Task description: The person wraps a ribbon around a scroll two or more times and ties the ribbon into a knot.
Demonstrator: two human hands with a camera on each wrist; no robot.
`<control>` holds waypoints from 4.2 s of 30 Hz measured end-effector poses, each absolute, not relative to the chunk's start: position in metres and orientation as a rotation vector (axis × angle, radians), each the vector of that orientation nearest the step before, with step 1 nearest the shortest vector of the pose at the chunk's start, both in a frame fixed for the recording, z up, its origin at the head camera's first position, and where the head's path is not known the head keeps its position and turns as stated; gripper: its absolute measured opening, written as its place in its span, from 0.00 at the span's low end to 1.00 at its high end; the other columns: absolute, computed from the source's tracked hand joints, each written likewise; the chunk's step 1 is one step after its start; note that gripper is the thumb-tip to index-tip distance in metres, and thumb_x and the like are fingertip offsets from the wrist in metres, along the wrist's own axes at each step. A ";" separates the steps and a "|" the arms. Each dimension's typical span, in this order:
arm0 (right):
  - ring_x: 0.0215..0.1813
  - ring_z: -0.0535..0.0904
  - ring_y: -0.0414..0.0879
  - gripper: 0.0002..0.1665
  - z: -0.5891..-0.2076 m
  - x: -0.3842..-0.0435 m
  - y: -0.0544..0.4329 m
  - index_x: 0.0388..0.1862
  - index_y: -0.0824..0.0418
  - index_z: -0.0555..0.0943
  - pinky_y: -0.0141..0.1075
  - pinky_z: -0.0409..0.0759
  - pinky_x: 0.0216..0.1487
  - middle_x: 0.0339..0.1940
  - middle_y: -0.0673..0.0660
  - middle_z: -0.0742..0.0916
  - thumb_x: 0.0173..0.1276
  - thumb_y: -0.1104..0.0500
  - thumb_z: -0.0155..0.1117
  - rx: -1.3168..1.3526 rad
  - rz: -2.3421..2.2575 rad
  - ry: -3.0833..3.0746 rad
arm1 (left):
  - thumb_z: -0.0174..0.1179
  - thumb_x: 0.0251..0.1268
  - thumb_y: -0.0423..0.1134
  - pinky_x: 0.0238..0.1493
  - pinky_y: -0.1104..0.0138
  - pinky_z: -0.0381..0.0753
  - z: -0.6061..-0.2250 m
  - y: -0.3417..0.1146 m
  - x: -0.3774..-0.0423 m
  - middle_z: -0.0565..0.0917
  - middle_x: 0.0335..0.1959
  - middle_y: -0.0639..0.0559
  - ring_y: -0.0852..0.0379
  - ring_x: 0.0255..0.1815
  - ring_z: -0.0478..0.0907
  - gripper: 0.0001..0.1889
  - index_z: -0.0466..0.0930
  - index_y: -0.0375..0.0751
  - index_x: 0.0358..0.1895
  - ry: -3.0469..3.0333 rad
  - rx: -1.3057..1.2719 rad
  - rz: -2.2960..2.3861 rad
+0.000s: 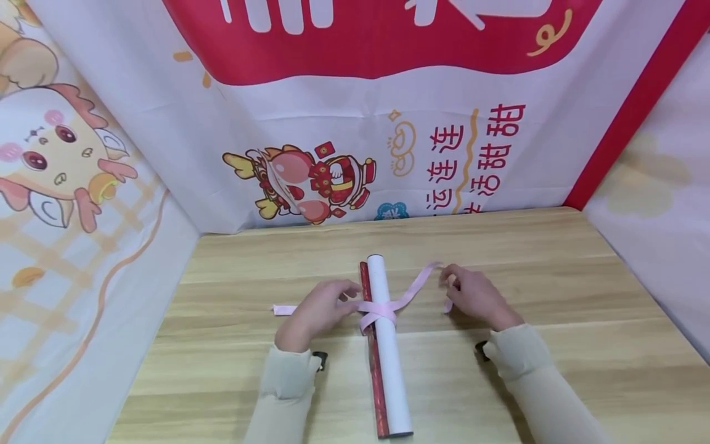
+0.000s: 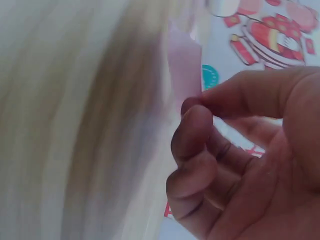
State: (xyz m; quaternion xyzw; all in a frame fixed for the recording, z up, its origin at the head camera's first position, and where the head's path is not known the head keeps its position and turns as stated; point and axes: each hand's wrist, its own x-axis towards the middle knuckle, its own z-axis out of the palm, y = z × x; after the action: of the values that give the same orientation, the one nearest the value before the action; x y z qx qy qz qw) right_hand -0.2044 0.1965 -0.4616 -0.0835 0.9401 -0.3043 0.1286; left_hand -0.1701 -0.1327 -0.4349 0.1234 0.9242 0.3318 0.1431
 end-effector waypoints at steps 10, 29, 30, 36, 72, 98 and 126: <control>0.41 0.78 0.49 0.17 -0.436 -0.188 0.177 0.58 0.61 0.87 0.38 0.78 0.40 0.49 0.60 0.89 0.78 0.62 0.57 -0.313 -1.170 2.726 | 0.64 0.76 0.37 0.55 0.56 0.86 -0.447 -0.130 -0.164 0.89 0.51 0.51 0.53 0.51 0.84 0.12 0.86 0.44 0.58 2.657 0.457 1.005; 0.45 0.78 0.53 0.08 -0.417 -0.167 0.137 0.44 0.60 0.92 0.42 0.77 0.45 0.45 0.59 0.87 0.70 0.59 0.76 -0.255 -1.096 3.131 | 0.65 0.76 0.37 0.56 0.56 0.84 -0.444 -0.130 -0.159 0.89 0.52 0.51 0.53 0.52 0.83 0.11 0.87 0.43 0.56 2.717 0.473 0.970; 0.48 0.76 0.55 0.08 -0.416 -0.166 0.137 0.44 0.61 0.92 0.45 0.77 0.48 0.47 0.60 0.85 0.70 0.59 0.76 -0.266 -1.089 3.141 | 0.65 0.76 0.37 0.57 0.55 0.84 -0.444 -0.130 -0.160 0.89 0.52 0.50 0.53 0.52 0.83 0.11 0.87 0.43 0.56 2.720 0.472 0.966; 0.68 0.74 0.61 0.08 -0.408 -0.162 0.137 0.44 0.63 0.90 0.59 0.74 0.68 0.65 0.63 0.84 0.74 0.59 0.71 -0.375 -1.117 3.064 | 0.63 0.78 0.40 0.71 0.51 0.78 -0.447 -0.127 -0.160 0.86 0.63 0.48 0.48 0.65 0.80 0.17 0.83 0.44 0.65 2.751 0.482 0.928; 0.22 0.76 0.43 0.05 -0.431 -0.148 0.092 0.44 0.60 0.80 0.33 0.73 0.25 0.24 0.53 0.86 0.72 0.67 0.62 -0.320 -1.043 2.495 | 0.56 0.82 0.39 0.50 0.61 0.79 -0.458 -0.113 -0.167 0.84 0.45 0.53 0.55 0.43 0.77 0.14 0.79 0.49 0.65 2.685 0.478 1.060; 0.23 0.77 0.45 0.09 -0.445 -0.147 0.074 0.50 0.57 0.77 0.34 0.74 0.25 0.23 0.53 0.84 0.78 0.58 0.66 -0.226 -1.018 2.565 | 0.67 0.73 0.37 0.28 0.69 0.71 -0.462 -0.113 -0.163 0.85 0.28 0.56 0.60 0.24 0.74 0.10 0.87 0.43 0.53 2.666 0.349 0.938; 0.45 0.81 0.45 0.15 -0.433 -0.156 0.087 0.55 0.54 0.89 0.38 0.85 0.45 0.48 0.53 0.86 0.76 0.50 0.70 -0.419 -1.069 2.734 | 0.67 0.75 0.40 0.58 0.55 0.83 -0.446 -0.116 -0.163 0.87 0.46 0.55 0.54 0.50 0.82 0.04 0.86 0.48 0.47 2.976 0.596 1.247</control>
State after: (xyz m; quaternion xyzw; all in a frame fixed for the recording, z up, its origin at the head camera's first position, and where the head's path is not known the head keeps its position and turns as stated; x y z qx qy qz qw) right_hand -0.1562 0.0868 -0.4330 -0.1409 0.9184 -0.3590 0.0881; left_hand -0.1629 -0.1162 -0.4456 0.1813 0.9048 0.3790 -0.0699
